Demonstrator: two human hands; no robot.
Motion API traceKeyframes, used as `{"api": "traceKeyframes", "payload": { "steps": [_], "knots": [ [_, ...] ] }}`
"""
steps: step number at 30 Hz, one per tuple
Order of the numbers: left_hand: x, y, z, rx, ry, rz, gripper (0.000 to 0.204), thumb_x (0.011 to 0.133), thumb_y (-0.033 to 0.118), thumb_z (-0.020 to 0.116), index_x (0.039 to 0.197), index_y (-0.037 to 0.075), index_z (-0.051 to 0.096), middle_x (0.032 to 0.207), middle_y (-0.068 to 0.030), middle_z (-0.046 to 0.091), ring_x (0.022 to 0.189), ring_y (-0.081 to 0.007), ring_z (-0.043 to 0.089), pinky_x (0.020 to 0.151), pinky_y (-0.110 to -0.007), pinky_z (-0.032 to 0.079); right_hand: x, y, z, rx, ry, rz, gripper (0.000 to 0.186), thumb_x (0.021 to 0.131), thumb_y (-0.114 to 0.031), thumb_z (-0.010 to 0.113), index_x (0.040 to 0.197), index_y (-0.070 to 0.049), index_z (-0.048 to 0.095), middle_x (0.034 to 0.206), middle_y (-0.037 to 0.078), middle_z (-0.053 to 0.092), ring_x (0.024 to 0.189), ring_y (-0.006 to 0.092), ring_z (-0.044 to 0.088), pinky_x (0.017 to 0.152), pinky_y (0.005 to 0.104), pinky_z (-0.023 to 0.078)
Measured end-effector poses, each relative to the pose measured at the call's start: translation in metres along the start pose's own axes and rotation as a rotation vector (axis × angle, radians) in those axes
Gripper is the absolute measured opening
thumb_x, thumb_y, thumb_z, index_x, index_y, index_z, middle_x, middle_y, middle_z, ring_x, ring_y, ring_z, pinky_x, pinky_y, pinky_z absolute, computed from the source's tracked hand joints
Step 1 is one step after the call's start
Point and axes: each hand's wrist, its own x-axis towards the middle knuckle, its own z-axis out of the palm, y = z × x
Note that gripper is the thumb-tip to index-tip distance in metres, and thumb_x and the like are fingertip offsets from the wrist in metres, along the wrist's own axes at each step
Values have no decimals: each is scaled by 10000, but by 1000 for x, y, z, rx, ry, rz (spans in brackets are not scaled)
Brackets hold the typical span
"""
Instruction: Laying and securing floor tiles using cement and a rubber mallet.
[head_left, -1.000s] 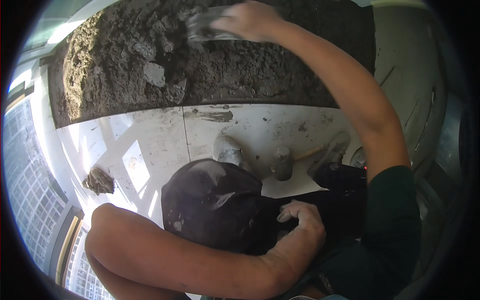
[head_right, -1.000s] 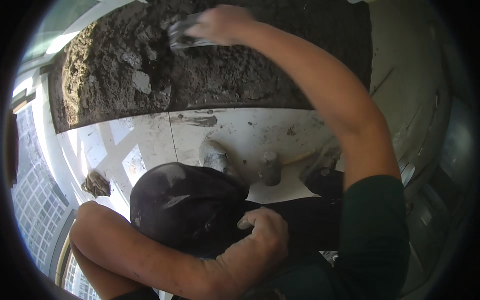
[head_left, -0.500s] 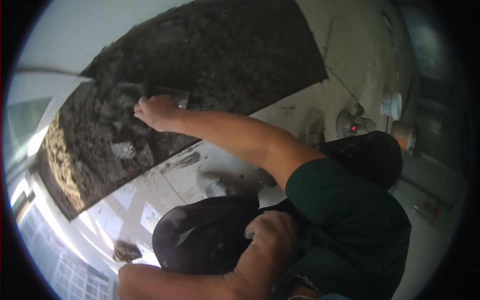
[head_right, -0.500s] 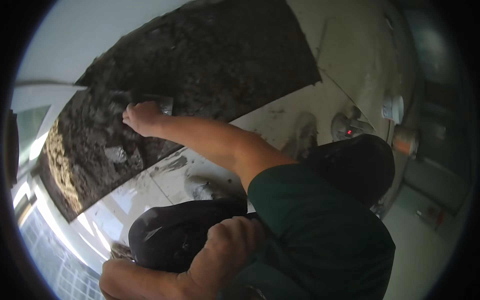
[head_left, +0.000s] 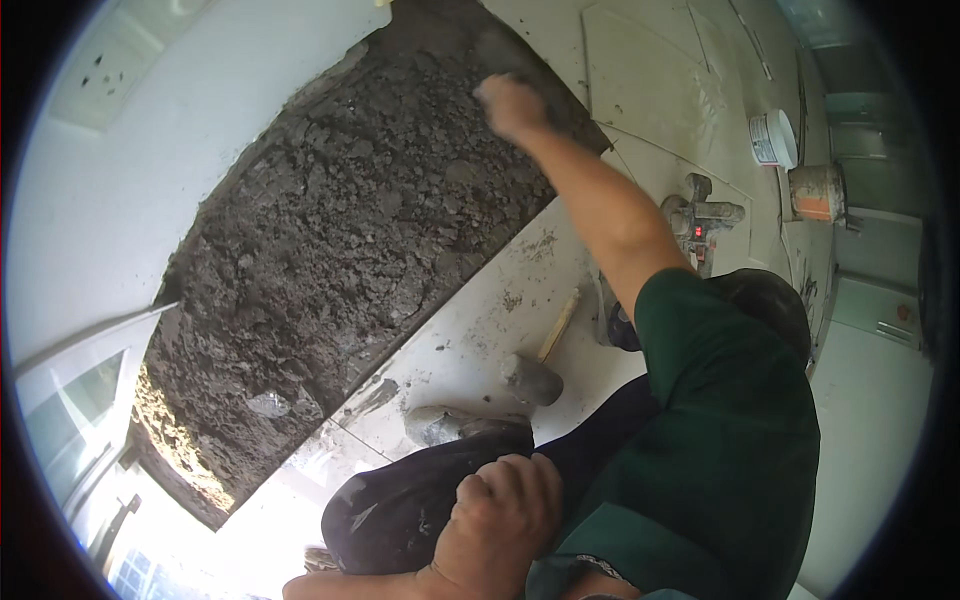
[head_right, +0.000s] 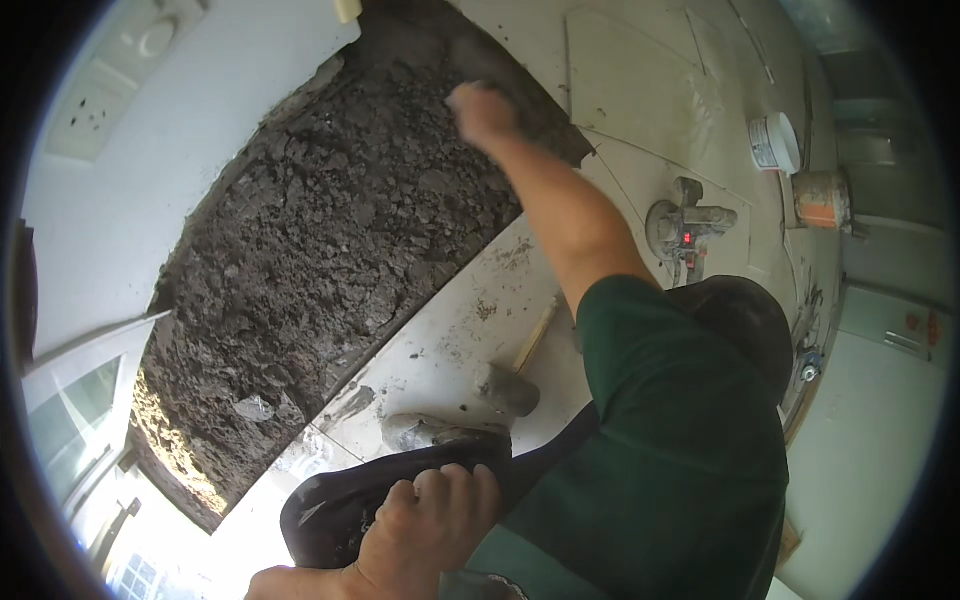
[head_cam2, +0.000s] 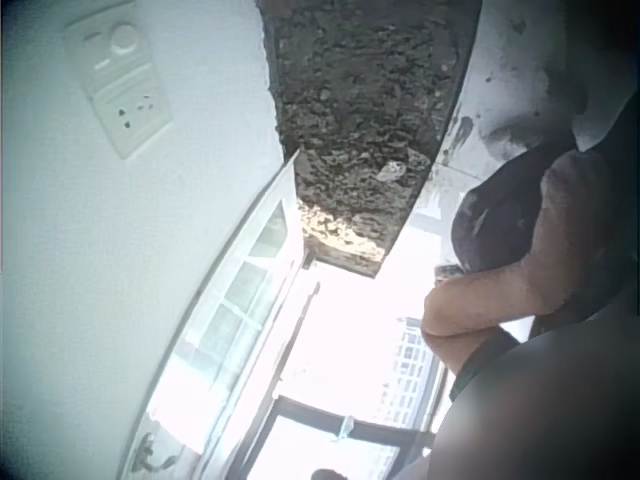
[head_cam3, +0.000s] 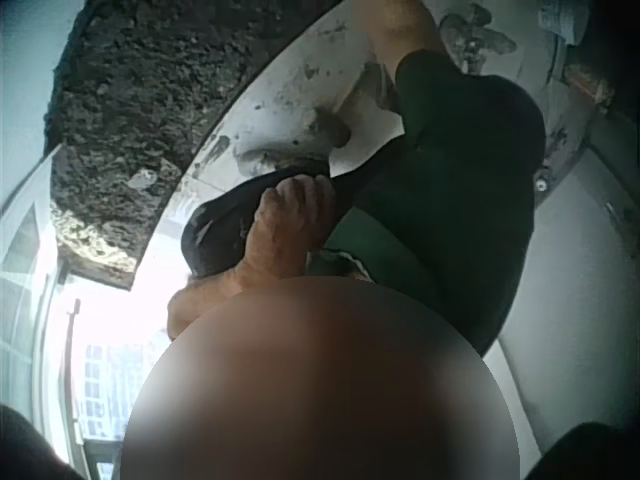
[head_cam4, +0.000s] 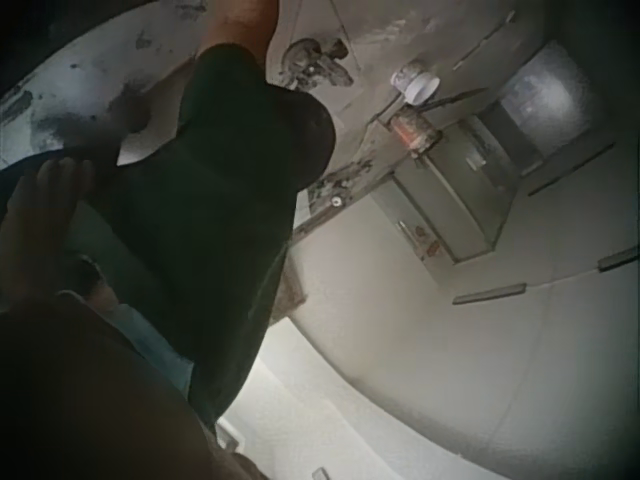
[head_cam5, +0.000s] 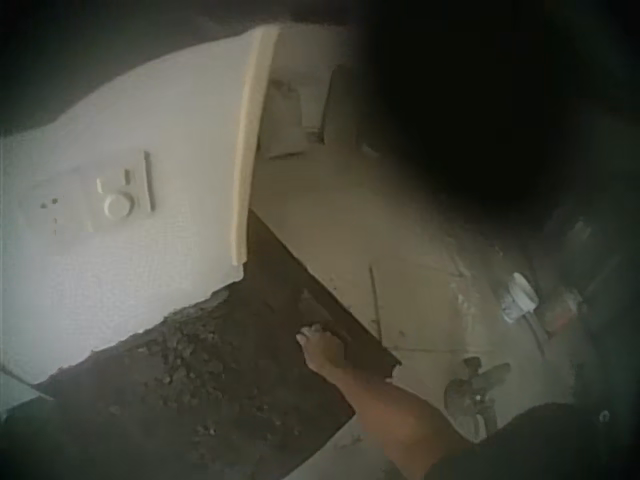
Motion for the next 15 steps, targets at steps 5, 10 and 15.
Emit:
{"api": "traceKeyframes", "payload": {
  "steps": [5, 10, 15],
  "knots": [
    [39, -8, -5, 29, 13, 117, 168, 801, 218, 562, 926, 111, 592, 770, 3, 527, 688, -146, 527, 556, -288, 410, -51, -115, 17, 200, -245, -286, 225, 951, -299, 539, 883, -102, 623, 871, 179, 636, 755, 389, 670, 643, 516, 534],
    [84, -20, -2, -3, -62, 178, 253, 743, 254, 585, 940, 95, 591, 751, 21, 528, 656, -118, 537, 541, -249, 408, -55, -135, -5, 373, -189, -239, 339, 946, -401, 552, 893, -67, 554, 731, 168, 659, 722, 389, 675, 629, 526, 517],
    [101, -18, -44, -222, -260, 4, 228, 848, 218, 545, 1043, 113, 602, 865, -30, 562, 767, -182, 569, 598, -320, 446, 89, -11, -9, 137, 5, -71, 285, 984, -351, 483, 963, -101, 618, 878, 155, 681, 779, 372, 683, 673, 508, 542]
  ]
}}
